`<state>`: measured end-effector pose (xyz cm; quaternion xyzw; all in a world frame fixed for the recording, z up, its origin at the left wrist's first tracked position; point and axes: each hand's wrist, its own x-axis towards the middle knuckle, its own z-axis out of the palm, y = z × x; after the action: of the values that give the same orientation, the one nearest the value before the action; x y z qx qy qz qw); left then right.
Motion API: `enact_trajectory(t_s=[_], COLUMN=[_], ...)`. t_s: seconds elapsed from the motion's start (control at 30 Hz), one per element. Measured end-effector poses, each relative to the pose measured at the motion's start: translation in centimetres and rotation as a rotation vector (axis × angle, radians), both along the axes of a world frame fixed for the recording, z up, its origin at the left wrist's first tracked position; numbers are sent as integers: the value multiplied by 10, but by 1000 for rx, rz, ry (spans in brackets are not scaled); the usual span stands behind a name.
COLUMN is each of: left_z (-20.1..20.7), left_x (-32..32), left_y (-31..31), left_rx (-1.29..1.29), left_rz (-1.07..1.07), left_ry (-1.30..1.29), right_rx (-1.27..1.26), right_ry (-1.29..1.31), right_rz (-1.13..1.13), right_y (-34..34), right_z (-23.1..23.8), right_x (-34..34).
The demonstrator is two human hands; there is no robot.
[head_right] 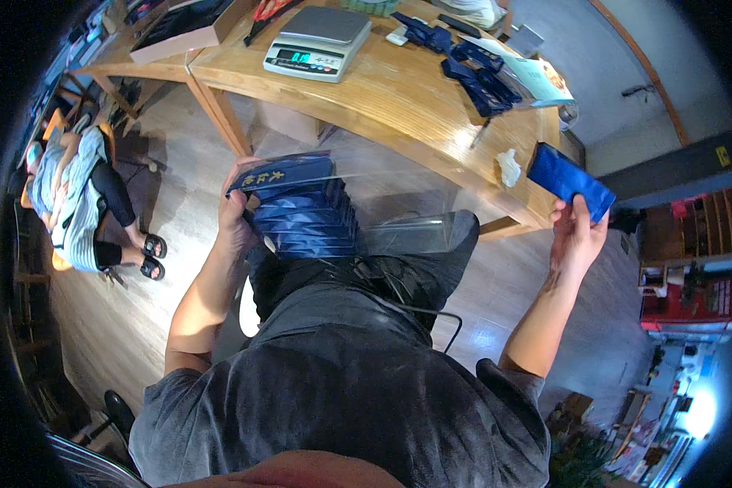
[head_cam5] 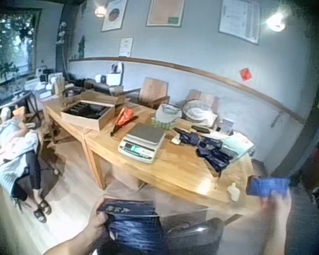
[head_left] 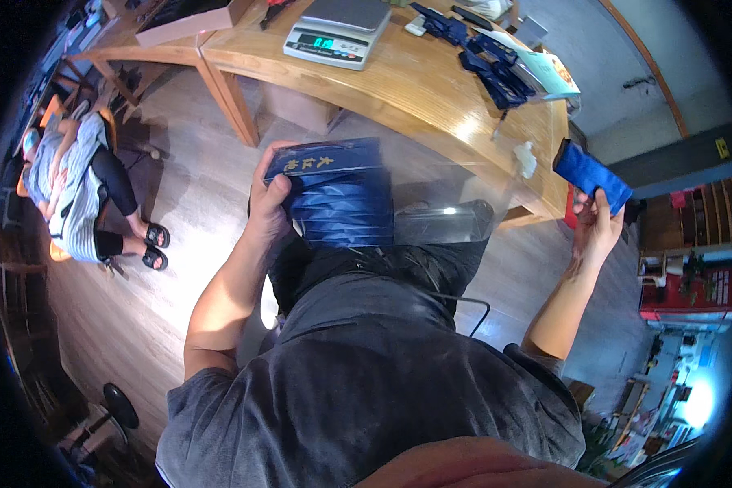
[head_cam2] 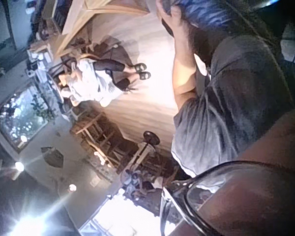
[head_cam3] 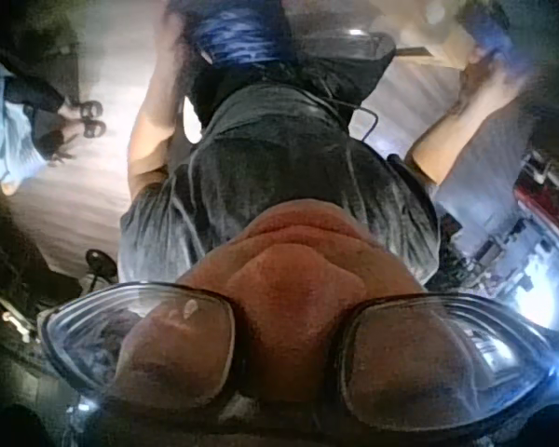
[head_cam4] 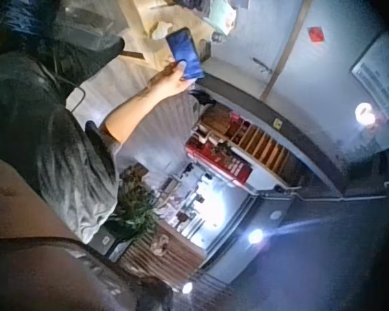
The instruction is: The person packs blue rectangular items into a large clear plastic bag, weighing some items on a digital scale and organizing them into a stack inside the bag.
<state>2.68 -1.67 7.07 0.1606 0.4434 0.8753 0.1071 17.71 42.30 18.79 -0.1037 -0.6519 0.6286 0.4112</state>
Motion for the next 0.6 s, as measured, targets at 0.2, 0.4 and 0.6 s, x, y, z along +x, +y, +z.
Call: enact_trajectory(t_s=[0.2, 0.4, 0.6], left_z=[-6, -16, -14], left_x=[2, -4, 3], left_y=[3, 1, 0], left_rx=[126, 166, 213], left_rz=[-74, -158, -177], left_ry=[-120, -120, -299], right_rx=[-58, -32, -24], right_ry=[94, 63, 49], right_rz=[186, 189, 9], right_y=[-41, -71, -60], right_z=[2, 12, -21], right_x=[67, 72, 48])
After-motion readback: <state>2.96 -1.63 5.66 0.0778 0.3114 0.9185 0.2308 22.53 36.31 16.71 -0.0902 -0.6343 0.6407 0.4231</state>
